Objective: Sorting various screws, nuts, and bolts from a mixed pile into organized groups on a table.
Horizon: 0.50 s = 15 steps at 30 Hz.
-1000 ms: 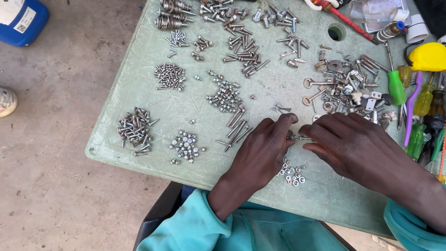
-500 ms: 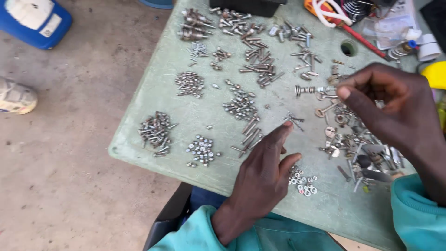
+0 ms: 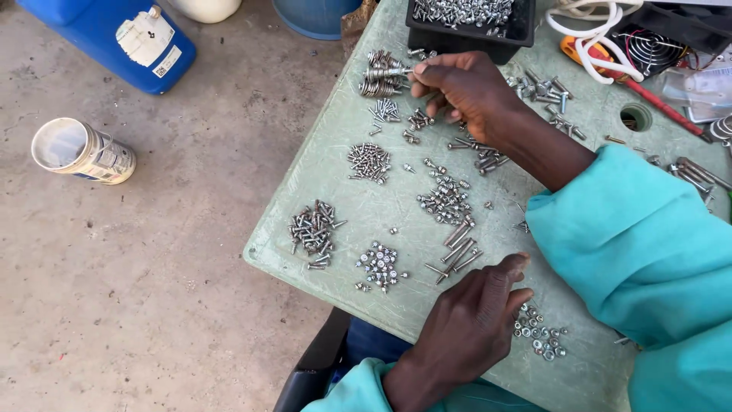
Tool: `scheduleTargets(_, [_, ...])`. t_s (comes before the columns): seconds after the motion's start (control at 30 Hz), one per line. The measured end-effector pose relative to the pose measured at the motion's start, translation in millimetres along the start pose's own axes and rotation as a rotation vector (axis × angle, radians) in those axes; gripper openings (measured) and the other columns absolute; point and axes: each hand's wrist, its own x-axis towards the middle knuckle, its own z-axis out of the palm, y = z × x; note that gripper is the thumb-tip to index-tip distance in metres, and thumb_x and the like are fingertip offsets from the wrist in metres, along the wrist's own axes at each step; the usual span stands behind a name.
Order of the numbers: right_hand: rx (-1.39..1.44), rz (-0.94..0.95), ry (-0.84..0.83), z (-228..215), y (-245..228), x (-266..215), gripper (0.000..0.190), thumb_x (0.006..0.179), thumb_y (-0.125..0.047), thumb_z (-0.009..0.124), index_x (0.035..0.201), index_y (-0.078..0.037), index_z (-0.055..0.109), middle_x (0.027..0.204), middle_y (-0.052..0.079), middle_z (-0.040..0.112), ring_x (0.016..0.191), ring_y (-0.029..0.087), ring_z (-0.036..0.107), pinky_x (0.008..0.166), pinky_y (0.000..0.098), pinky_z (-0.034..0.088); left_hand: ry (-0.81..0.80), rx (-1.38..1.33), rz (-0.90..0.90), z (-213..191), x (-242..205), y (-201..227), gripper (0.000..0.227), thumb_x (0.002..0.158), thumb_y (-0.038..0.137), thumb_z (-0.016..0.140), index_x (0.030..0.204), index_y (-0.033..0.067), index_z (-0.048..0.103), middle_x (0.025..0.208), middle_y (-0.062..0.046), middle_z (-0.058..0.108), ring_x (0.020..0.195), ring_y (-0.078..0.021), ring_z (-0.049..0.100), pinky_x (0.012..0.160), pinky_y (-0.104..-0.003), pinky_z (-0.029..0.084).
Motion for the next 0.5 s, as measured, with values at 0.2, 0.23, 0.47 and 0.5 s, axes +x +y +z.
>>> scheduleTargets(0.2, [-0.287, -0.140, -0.059, -35, -11, -46, 0.027, 0.103, -0.017, 0.064, 0.126, -0.002, 0.067, 0.094, 0.009, 0.075, 0.055, 0.011, 0.057, 0.050, 0.0220, 0.047, -0.031, -0.010, -0.007, 1, 0, -1, 0.033, 0.111, 0.009, 0.053, 0.141, -0.0035, 0.047, 0.107, -0.018, 0.065, 0.091, -0.0350, 0.063, 0.077, -0.044, 0.050])
scheduleTargets(0.23, [-0.287, -0.133, -0.049, -45, -19, -62, 0.027, 0.103, -0.017, 0.064, 0.126, -0.002, 0.067, 0.094, 0.009, 0.075, 0.055, 0.011, 0.057, 0.050, 0.0220, 0.047, -0.039, -0.019, -0.005, 1, 0, -2, 0.033, 0.111, 0.009, 0.053, 0.141, -0.0035, 0.047, 0.107, -0.018, 0.065, 0.091, -0.0350, 0.063, 0.077, -0.044, 0.050])
scheduleTargets(0.47, [-0.618, -0.132, 0.079, -144, -52, -175, 0.029, 0.110, -0.015, 0.052, 0.132, -0.002, 0.065, 0.102, 0.014, 0.068, 0.073, 0.023, 0.058, 0.064, 0.0366, 0.052, -0.086, -0.011, -0.034, 8, 0, -8, 0.032, 0.106, 0.014, 0.057, 0.134, 0.0002, 0.055, 0.111, -0.013, 0.070, 0.096, -0.0290, 0.070, 0.083, -0.040, 0.056])
scheduleTargets(0.5, [-0.743, -0.261, 0.029, -156, -53, -185, 0.031, 0.111, -0.014, 0.048, 0.137, -0.001, 0.060, 0.110, 0.016, 0.066, 0.082, 0.027, 0.062, 0.071, 0.0409, 0.062, -0.060, 0.017, -0.082, 5, 4, -12, 0.030, 0.104, 0.015, 0.060, 0.131, 0.0030, 0.058, 0.108, -0.010, 0.071, 0.095, -0.0259, 0.071, 0.086, -0.037, 0.056])
